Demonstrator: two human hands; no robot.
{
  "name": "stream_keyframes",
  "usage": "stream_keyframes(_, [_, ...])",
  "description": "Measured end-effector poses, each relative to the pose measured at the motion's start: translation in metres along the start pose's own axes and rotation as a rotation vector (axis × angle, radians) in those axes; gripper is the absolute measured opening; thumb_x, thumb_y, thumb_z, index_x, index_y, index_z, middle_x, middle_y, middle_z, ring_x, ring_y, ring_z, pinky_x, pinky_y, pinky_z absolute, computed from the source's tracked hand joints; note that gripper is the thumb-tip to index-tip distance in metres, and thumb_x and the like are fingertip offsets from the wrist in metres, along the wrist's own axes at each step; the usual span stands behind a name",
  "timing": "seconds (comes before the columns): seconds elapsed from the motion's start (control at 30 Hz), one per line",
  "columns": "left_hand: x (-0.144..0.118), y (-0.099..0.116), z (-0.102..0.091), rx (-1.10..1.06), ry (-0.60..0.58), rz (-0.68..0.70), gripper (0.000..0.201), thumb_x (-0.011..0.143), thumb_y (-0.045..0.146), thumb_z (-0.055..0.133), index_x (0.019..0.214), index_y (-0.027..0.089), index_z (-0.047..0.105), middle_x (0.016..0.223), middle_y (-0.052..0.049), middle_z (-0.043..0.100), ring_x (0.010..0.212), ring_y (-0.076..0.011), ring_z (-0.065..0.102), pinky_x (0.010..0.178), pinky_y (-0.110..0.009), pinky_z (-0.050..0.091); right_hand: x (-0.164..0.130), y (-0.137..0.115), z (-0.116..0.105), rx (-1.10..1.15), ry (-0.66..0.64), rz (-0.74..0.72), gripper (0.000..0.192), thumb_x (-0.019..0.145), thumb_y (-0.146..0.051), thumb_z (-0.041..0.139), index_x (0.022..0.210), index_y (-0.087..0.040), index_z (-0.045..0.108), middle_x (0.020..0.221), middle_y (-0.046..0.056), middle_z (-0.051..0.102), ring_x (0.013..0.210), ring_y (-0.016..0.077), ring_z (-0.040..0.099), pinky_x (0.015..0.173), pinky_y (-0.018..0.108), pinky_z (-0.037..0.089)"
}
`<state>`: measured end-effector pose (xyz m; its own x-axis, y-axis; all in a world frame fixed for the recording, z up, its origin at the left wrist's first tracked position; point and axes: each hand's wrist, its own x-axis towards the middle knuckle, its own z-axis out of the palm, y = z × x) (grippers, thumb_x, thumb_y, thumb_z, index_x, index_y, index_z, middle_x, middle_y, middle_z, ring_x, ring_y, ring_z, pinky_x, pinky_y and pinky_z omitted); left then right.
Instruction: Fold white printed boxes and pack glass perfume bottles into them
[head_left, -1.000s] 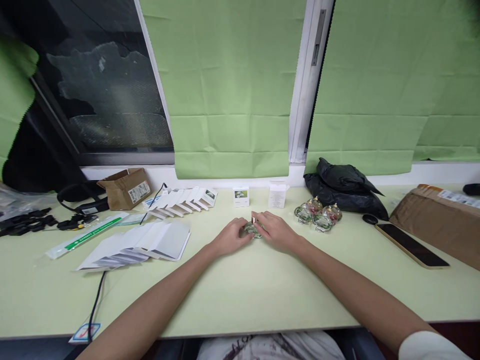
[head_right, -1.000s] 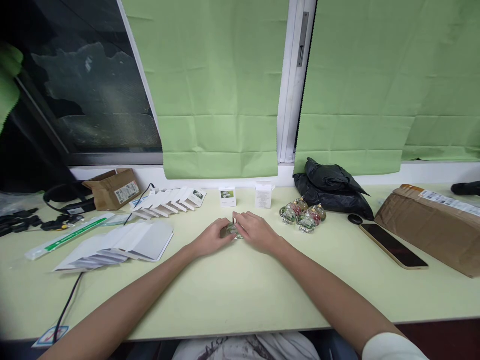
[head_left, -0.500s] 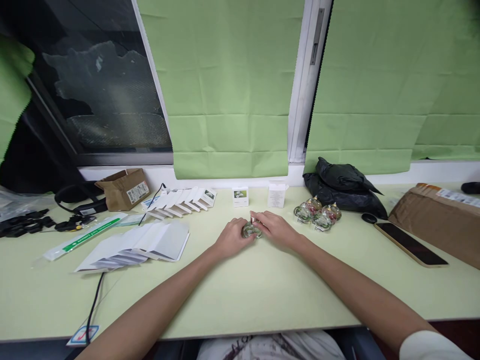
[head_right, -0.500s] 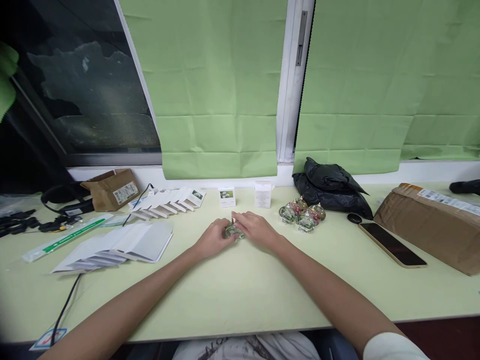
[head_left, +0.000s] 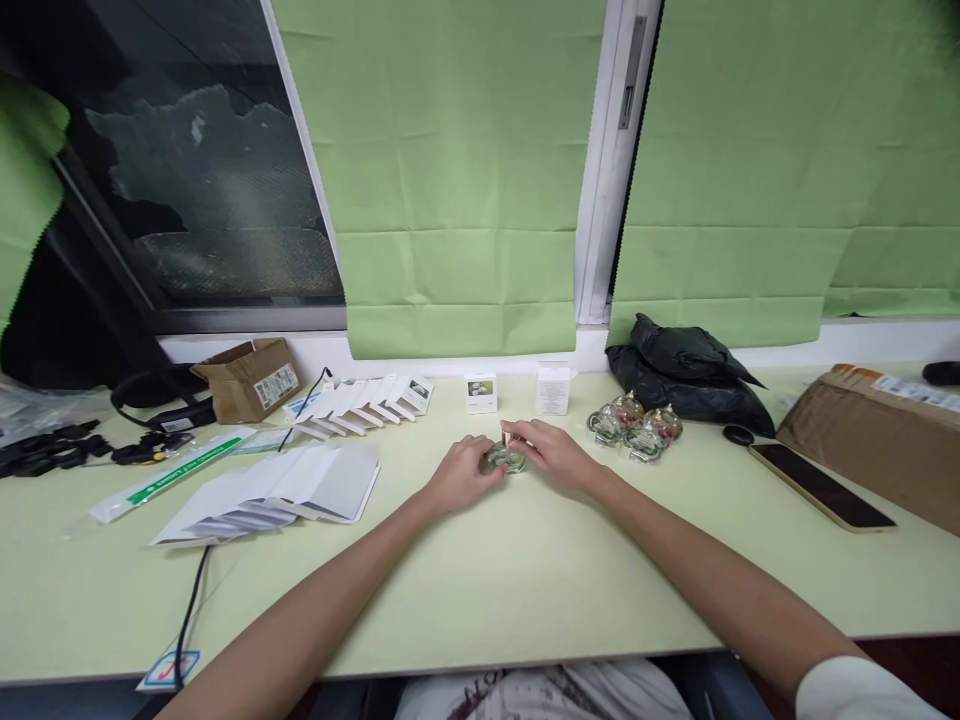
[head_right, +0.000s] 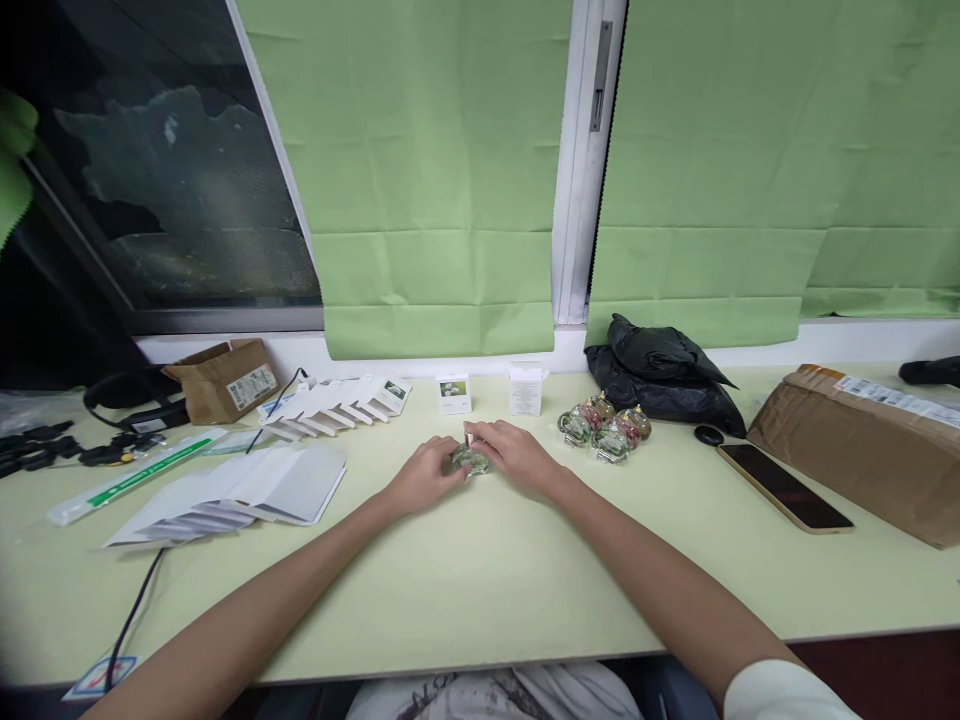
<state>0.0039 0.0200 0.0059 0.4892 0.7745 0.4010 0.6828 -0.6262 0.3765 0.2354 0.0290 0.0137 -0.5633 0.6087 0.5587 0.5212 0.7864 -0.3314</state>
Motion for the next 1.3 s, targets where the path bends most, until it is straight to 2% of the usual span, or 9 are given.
stream_keyframes(0.17, [0.001, -0.003, -0.002, -0.017, -0.015, 0.025, 0.017, 0.093, 0.034, 0.056, 0.082, 0.022, 0.054, 0.079, -0.002, 0.06, 0.08, -0.0217, 0.054, 0.072, -0.034, 0.04, -0.001, 0.001, -0.002, 0.04, 0.006, 0.044, 0.037, 0.109, -0.039, 0.043, 0.143, -0.029, 0.053, 0.123, 0.008, 0.071, 0.106, 0.0228, 0.066, 0.093, 0.039, 0.054])
stream_keyframes(0.5, [0.001, -0.006, -0.007, -0.07, -0.062, 0.072, 0.014, 0.093, 0.032, 0.056, 0.083, 0.022, 0.056, 0.085, -0.003, 0.062, 0.085, -0.0222, 0.055, 0.077, -0.034, 0.042, -0.001, 0.006, -0.001, 0.075, 0.015, 0.047, 0.035, 0.109, -0.036, 0.044, 0.142, -0.031, 0.054, 0.125, 0.006, 0.071, 0.111, 0.0232, 0.066, 0.095, 0.039, 0.053])
stream_keyframes(0.7, [0.001, -0.006, -0.005, -0.043, -0.047, 0.041, 0.018, 0.093, 0.034, 0.056, 0.08, 0.022, 0.052, 0.08, -0.002, 0.06, 0.08, -0.0216, 0.053, 0.072, -0.034, 0.04, 0.0, 0.004, 0.001, 0.094, 0.029, 0.065, 0.034, 0.109, -0.038, 0.045, 0.139, -0.03, 0.057, 0.121, 0.006, 0.072, 0.108, 0.0225, 0.066, 0.095, 0.039, 0.053])
stream_keyframes(1.0, [0.002, -0.01, -0.001, -0.007, -0.026, 0.031, 0.019, 0.095, 0.038, 0.056, 0.083, 0.022, 0.058, 0.08, -0.002, 0.061, 0.081, -0.022, 0.055, 0.072, -0.034, 0.04, 0.002, -0.003, 0.005, 0.086, 0.053, 0.055, 0.032, 0.108, -0.037, 0.046, 0.137, -0.028, 0.057, 0.119, 0.007, 0.072, 0.106, 0.0228, 0.065, 0.092, 0.036, 0.051])
stream_keyframes(1.3, [0.002, -0.009, 0.002, 0.073, 0.016, 0.012, 0.027, 0.093, 0.043, 0.06, 0.077, 0.022, 0.053, 0.075, -0.001, 0.059, 0.078, -0.0223, 0.056, 0.073, -0.035, 0.039, 0.004, -0.005, 0.008, 0.072, 0.05, 0.054, 0.03, 0.108, -0.035, 0.046, 0.135, -0.027, 0.058, 0.123, 0.008, 0.072, 0.109, 0.0233, 0.066, 0.094, 0.037, 0.051])
